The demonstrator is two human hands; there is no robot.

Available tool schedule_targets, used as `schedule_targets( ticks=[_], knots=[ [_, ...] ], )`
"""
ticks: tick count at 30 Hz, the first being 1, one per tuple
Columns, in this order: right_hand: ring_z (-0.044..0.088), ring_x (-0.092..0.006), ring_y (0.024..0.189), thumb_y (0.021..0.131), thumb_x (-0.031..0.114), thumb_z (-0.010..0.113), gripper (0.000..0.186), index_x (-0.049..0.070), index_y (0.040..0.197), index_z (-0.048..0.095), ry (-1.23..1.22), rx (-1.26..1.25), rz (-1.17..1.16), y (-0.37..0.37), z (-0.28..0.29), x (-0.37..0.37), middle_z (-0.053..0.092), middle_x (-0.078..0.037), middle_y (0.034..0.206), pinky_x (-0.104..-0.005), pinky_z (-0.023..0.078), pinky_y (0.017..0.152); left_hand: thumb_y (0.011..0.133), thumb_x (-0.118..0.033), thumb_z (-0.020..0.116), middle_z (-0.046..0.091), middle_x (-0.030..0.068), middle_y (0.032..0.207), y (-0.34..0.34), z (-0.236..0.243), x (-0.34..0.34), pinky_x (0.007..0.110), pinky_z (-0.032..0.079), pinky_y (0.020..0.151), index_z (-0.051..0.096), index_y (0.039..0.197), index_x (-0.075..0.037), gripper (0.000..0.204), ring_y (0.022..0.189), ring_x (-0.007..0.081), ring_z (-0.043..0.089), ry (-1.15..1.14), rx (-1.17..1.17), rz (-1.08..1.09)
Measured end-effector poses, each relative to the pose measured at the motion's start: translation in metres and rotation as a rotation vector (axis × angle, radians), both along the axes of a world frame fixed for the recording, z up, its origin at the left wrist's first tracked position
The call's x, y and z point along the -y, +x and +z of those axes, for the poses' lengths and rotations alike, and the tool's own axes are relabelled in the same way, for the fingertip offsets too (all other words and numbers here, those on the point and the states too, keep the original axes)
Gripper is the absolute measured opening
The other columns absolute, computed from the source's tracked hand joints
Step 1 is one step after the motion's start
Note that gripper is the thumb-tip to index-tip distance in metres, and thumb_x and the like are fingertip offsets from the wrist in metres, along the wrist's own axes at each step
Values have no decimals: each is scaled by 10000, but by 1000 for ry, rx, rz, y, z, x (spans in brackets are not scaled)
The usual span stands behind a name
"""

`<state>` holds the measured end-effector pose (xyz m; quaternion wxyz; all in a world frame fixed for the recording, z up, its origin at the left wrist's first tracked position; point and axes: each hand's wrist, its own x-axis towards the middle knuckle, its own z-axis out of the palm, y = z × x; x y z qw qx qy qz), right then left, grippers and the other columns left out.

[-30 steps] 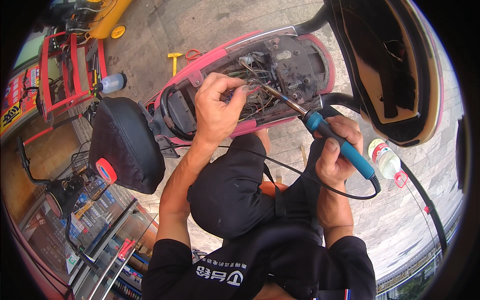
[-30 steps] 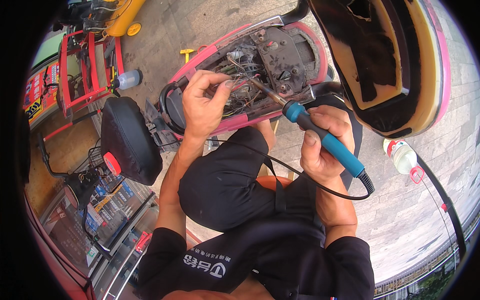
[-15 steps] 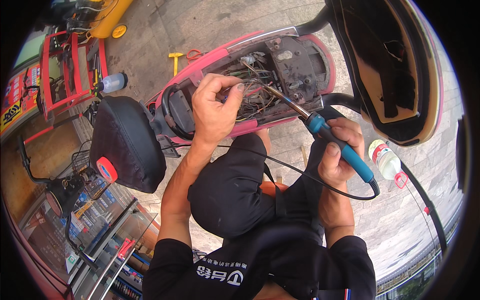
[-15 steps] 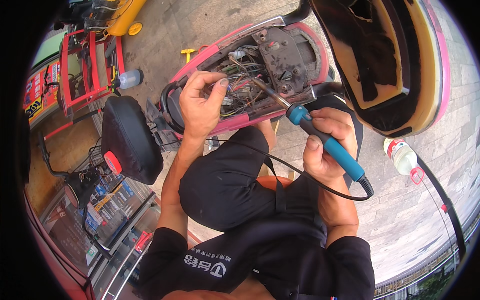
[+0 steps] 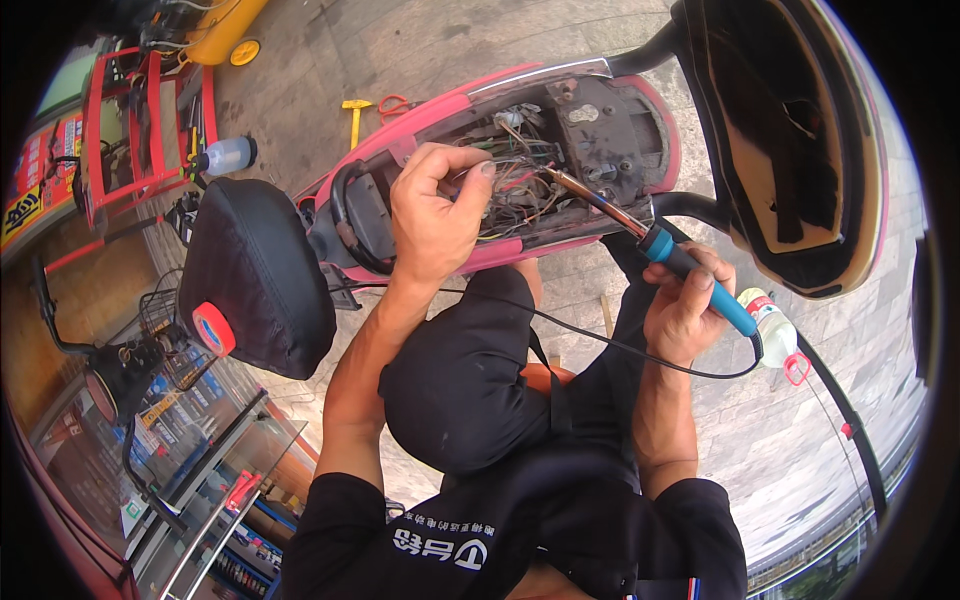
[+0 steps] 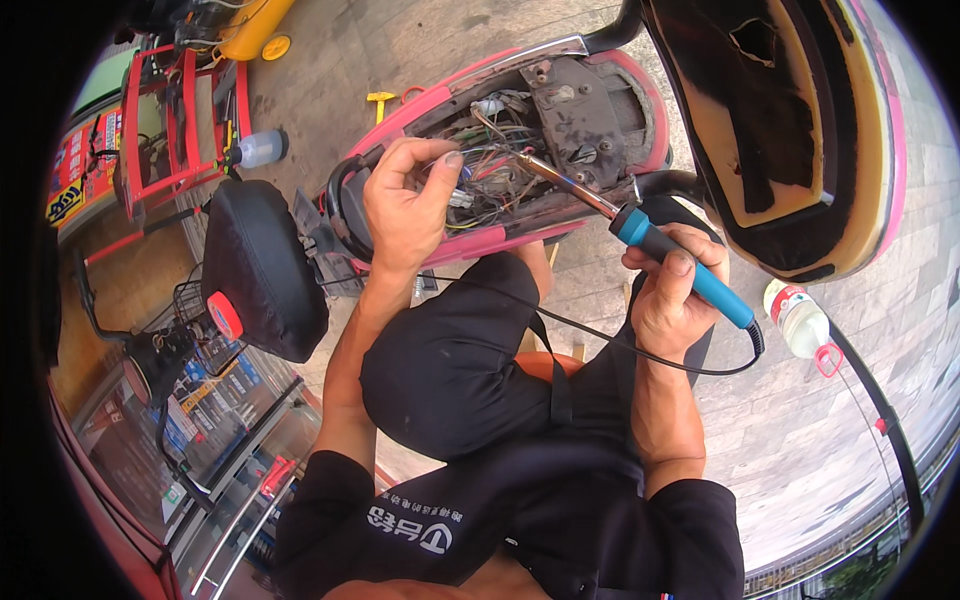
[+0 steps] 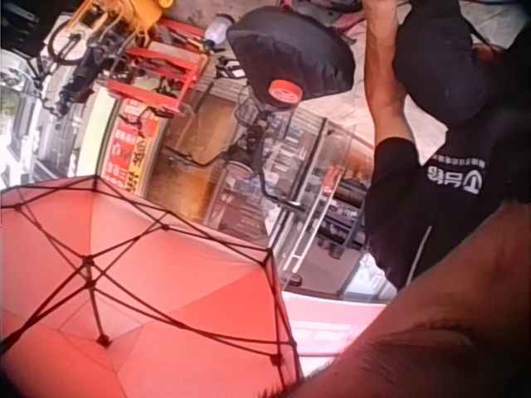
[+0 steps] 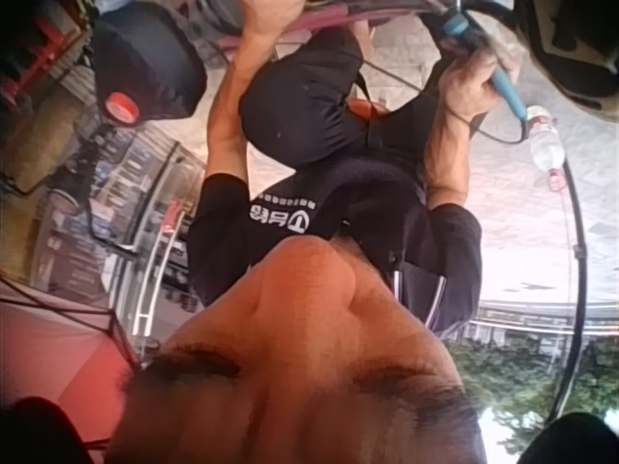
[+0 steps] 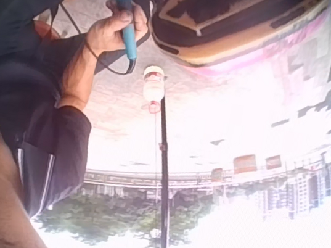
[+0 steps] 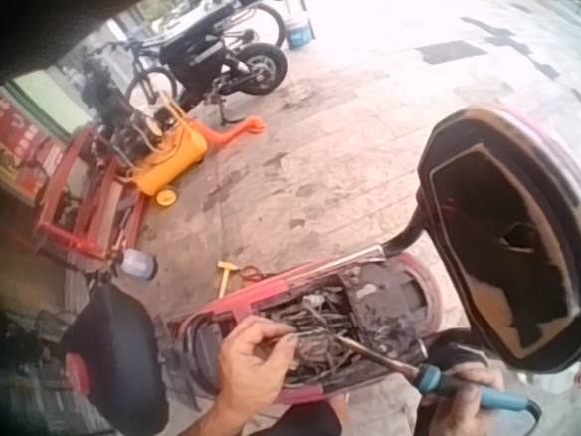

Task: The person uses a soldering iron to join wires inside the open compartment of a pink electric scooter. They hold the wires with one hand and apply the soldering iron with the other, repeatedly heating and joining connections.

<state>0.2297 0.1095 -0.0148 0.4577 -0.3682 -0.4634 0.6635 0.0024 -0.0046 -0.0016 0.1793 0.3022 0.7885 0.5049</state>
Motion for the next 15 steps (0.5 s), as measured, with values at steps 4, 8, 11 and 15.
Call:
schedule_targets(
  ticks=[4,8,11,15],
  knots=[
    [677,-205,624,960,317,665,368,-14,1010,512,-69,-1,-55,1,-5,2,612,-159,969,-290,587,547,852,-24,713,644,42,868,0,1,-1,232,463,642,698,926,15,86,718,89,576,18,38,32],
    [675,-198,613,956,331,670,371,-2,996,511,-78,21,-64,2,-8,1,617,-152,951,-285,579,526,836,-25,707,658,63,855,1,3,-1,253,490,651,699,903,14,78,724,117,608,19,63,52],
    [674,-194,612,955,337,672,368,8,987,510,-93,31,-69,2,-9,1,618,-148,947,-282,574,522,837,-28,707,657,63,847,1,3,-1,255,488,649,700,901,14,77,720,117,604,18,66,51],
    [669,-198,600,957,332,669,361,9,979,507,-90,27,-65,1,-9,1,614,-156,939,-282,574,530,837,-34,707,657,63,838,0,3,-2,256,485,648,702,898,13,78,717,118,600,20,47,34]
  ],
)
